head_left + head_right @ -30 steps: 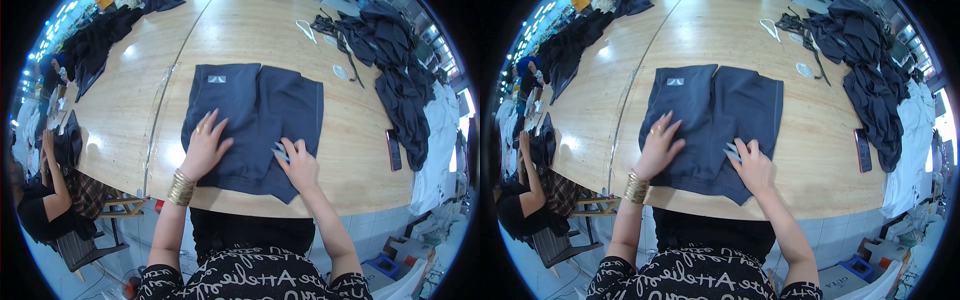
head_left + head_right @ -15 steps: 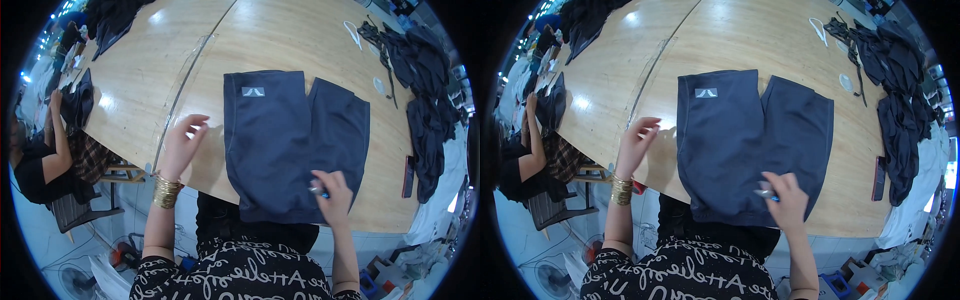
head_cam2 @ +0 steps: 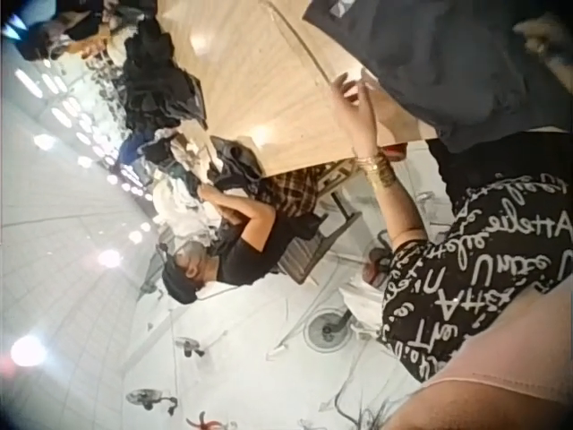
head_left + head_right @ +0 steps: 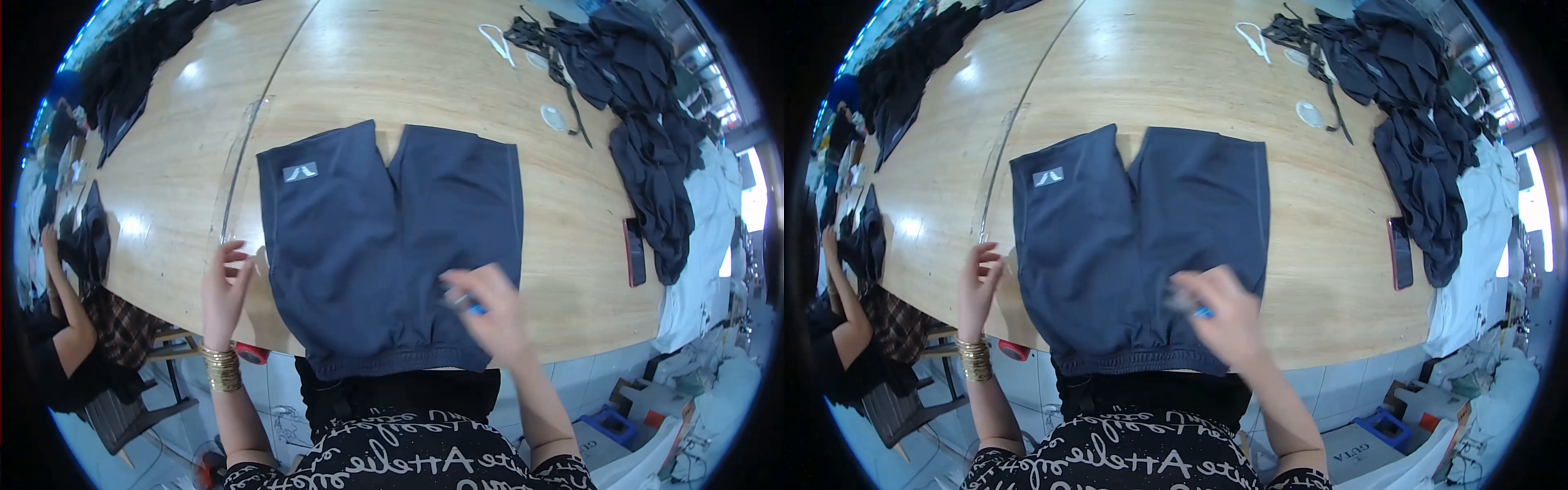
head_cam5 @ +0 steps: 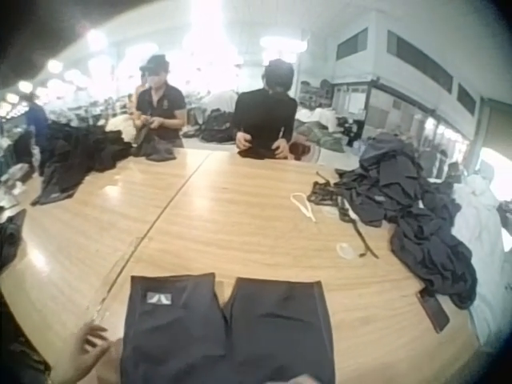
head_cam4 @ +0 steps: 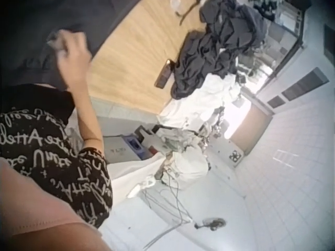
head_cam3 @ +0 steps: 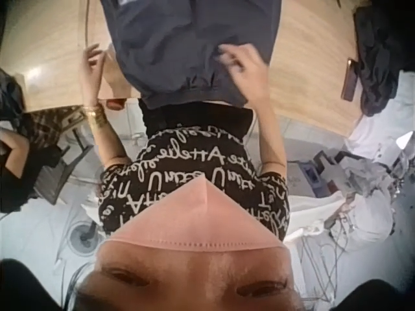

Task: Trim excess threads or fabric from a pair of gray shorts using small blue scissors.

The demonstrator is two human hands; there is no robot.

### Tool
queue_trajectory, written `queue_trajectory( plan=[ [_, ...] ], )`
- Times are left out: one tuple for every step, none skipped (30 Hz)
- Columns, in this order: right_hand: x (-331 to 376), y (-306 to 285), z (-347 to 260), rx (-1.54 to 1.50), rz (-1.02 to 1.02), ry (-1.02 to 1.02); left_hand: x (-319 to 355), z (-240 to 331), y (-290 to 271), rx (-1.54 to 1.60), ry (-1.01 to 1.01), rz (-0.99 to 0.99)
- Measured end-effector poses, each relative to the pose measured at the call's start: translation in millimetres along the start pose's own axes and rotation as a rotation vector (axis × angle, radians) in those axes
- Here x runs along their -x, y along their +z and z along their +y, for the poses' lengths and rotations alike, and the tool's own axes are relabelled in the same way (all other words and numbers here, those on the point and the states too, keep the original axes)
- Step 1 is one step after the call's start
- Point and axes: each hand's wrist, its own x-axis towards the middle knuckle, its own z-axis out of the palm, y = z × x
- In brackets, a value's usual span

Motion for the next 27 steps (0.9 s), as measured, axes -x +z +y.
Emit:
queue_trajectory(
  plan=[
    [-5, -21, 7, 0.050, 0.025, 0.123, -1, 2, -6, -0.045, 0.039, 0.081],
    [-10, -34, 9, 0.026, 0.126, 0.299, -4, 9, -10, -0.056, 0.041, 0.078],
    [-12, -50, 23, 0.051, 0.214, 0.302, -14, 16, -3, -0.022, 0.095, 0.048],
    [-17, -67, 32, 0.070, 0.307, 0.299, -25, 30, 4, 0.007, 0.155, 0.024],
    [-25, -78, 36, 0.078, 0.324, 0.303, -34, 47, 16, 0.012, 0.171, 0.015],
    [-35, -82, 42, 0.034, 0.343, 0.348, -41, 63, 31, 0.081, 0.277, -0.042],
    [-46, -86, 49, -0.012, 0.360, 0.393, -47, 80, 47, 0.147, 0.382, -0.098],
    [-57, -84, 69, -0.019, 0.345, 0.400, -50, 96, 65, 0.189, 0.399, -0.136],
    [-64, -77, 98, -0.016, 0.334, 0.411, -54, 109, 91, 0.241, 0.418, -0.180],
    [-73, -65, 117, 0.058, 0.339, 0.300, -56, 125, 111, 0.196, 0.573, -0.177],
    [-82, -49, 124, 0.127, 0.338, 0.187, -58, 134, 132, 0.144, 0.722, -0.168],
    [-91, -36, 114, 0.178, 0.292, 0.117, -62, 141, 154, 0.025, 0.863, -0.083],
    [-99, -20, 102, 0.221, 0.244, 0.046, -67, 138, 170, -0.105, 0.995, 0.003],
    [-102, -14, 95, 0.285, 0.168, 0.041, -74, 125, 178, -0.118, 0.994, 0.008],
    [-102, -11, 96, 0.275, 0.170, 0.034, -83, 109, 184, -0.349, 0.990, 0.163],
    [-102, -13, 105, 0.313, 0.192, 0.076, -90, 109, 184, -0.570, 0.982, 0.319],
    [-102, -15, 118, 0.349, 0.213, 0.119, -98, 107, 178, -0.573, 0.988, 0.325],
    [-98, -28, 141, 0.427, 0.306, 0.028, -104, 121, 168, -0.380, 0.764, 0.071],
    [-101, -32, 141, 0.418, 0.307, 0.028, -106, 123, 155, -0.211, 0.510, -0.176],
    [-107, -38, 142, 0.371, 0.322, 0.072, -119, 123, 150, -0.149, 0.492, -0.135],
    [-115, -40, 132, 0.309, 0.332, 0.108, -134, 125, 138, -0.099, 0.466, -0.084],
    [-126, -39, 114, 0.199, 0.327, 0.105, -149, 123, 137, -0.033, 0.475, -0.069],
    [-138, -29, 110, 0.188, 0.329, 0.101, -162, 123, 139, -0.044, 0.475, -0.063],
    [-149, -22, 111, 0.116, 0.306, 0.052, -175, 126, 147, 0.002, 0.520, -0.164],
    [-159, -16, 110, 0.043, 0.284, -0.003, -184, 130, 154, 0.044, 0.567, -0.260],
    [-168, -9, 106, 0.042, 0.293, -0.014, -190, 134, 163, 0.041, 0.578, -0.250],
    [-177, 0, 103, 0.003, 0.279, -0.006, -194, 138, 173, 0.026, 0.550, -0.346]
  ],
)
